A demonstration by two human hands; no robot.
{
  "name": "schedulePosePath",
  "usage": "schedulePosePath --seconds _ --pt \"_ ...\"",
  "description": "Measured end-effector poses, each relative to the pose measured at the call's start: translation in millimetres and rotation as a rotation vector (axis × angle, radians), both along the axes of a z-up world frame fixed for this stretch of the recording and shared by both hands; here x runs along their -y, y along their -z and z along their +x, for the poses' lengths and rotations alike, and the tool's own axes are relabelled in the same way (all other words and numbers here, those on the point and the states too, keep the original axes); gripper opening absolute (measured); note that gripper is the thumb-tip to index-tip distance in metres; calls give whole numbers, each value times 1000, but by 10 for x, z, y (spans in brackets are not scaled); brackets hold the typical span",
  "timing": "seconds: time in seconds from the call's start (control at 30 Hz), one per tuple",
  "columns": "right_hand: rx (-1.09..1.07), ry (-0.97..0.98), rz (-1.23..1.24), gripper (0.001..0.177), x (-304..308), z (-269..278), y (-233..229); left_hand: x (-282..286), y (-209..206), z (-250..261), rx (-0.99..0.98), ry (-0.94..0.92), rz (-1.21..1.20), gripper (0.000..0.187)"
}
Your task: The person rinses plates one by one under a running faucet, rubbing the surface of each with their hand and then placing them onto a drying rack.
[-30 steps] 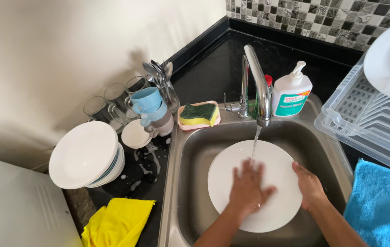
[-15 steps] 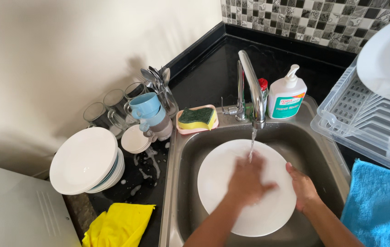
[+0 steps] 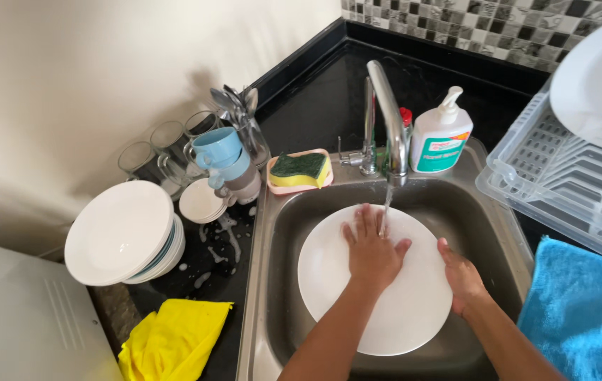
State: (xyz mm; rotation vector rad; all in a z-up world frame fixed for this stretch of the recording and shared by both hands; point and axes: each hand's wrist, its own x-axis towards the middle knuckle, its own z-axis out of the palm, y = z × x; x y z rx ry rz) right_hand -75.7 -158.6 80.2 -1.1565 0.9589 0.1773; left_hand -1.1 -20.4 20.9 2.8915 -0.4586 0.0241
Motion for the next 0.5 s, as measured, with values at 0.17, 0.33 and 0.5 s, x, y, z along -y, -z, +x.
schedulePosePath --seconds 0.17,0.33,0.5 --pt "-65 -28 -188 69 15 36 -7 97 -218 -622 31 457 -45 83" --pt "151 222 -87 62 247 110 349 -521 -71 -1046 -33 830 -152 87" --pt "74 153 -39 66 152 42 51 -1416 263 -410 148 556 191 104"
